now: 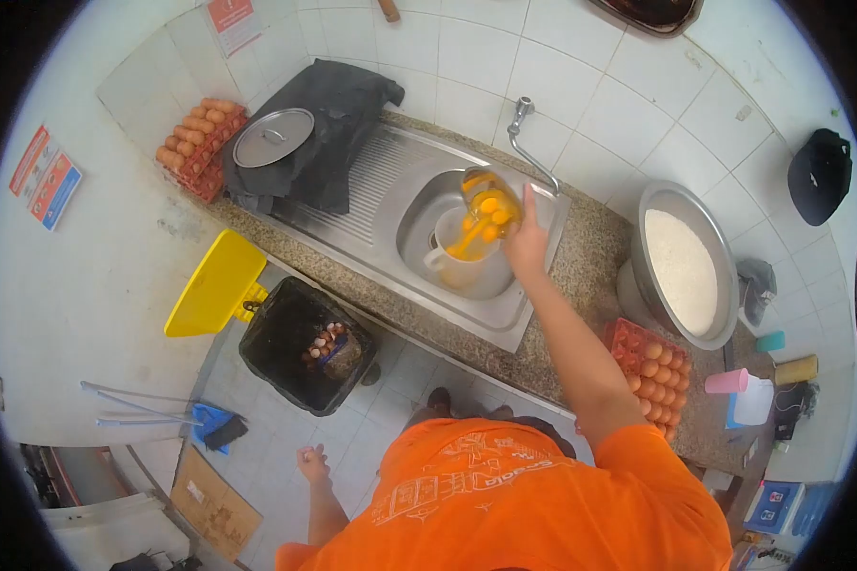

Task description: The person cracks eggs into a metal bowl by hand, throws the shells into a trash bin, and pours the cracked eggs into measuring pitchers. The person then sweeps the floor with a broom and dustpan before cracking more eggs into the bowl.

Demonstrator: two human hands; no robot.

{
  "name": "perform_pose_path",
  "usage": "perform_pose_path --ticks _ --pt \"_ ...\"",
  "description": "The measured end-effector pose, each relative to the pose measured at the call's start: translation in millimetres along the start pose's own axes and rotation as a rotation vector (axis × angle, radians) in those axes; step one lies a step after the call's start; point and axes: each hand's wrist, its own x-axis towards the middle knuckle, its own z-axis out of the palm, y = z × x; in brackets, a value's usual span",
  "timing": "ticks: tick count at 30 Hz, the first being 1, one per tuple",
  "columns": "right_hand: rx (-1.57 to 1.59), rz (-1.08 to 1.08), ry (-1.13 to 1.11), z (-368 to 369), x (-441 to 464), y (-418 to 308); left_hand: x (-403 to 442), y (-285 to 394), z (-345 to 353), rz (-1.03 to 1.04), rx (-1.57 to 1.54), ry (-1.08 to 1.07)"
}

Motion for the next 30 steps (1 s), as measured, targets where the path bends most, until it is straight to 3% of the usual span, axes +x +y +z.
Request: perform_pose_path --ticks 7,10,12,16,18,21,23,25,26,28,29,30 --pt "-0.044 -0.162 -0.042 5.6 -8.9 -0.5 -7.7 54.0 54.1 -0.088 -0.078 -0.132" --pt "0.024 0.107 0.026 -8.1 -22.9 4.0 5.5 62.0 80.6 -0.020 -0.137 -0.284" --pt "0.742 0.673 0.049 -23.8 -43.6 22.8 13.9 68.5 95.8 0.063 -0.207 -0.453" --pt "0.781 0.891 0.063 -74.9 -138.1 78.7 -17.6 118.8 146.8 0.086 -0.236 -0.663" --pt "0.822 0.981 -0.150 -97.6 -183.1 100.9 -56.8 157.7 179.5 0.026 -0.195 -0.788" --pt "0.927 1.053 -0.172 -127.2 -220.3 107.2 -109.9 193.8 225.0 -0.026 -0.177 -0.980" --pt "0.912 1.075 -0.151 -165.0 -218.2 83.8 -158.6 216.8 259.6 0.052 -0.009 -1.157" --pt "0.419 0.988 -0.523 -195.8 -216.4 84.9 -199.9 233.1 289.8 0.076 0.052 -1.257" --pt "0.033 0.595 -0.374 -204.6 -225.3 90.0 -219.6 239.3 303.8 0.068 0.079 -1.323" --pt "-0.153 0.415 0.022 -249.3 -226.6 78.5 -255.9 245.5 324.6 0.044 0.123 -1.427" --pt "-0.144 0.430 0.033 -264.5 -225.8 84.1 -273.1 243.9 336.0 0.049 0.143 -1.433" --pt "-0.492 0.350 0.125 -279.6 -221.2 94.1 -290.7 240.5 346.7 -0.001 0.124 -1.461"
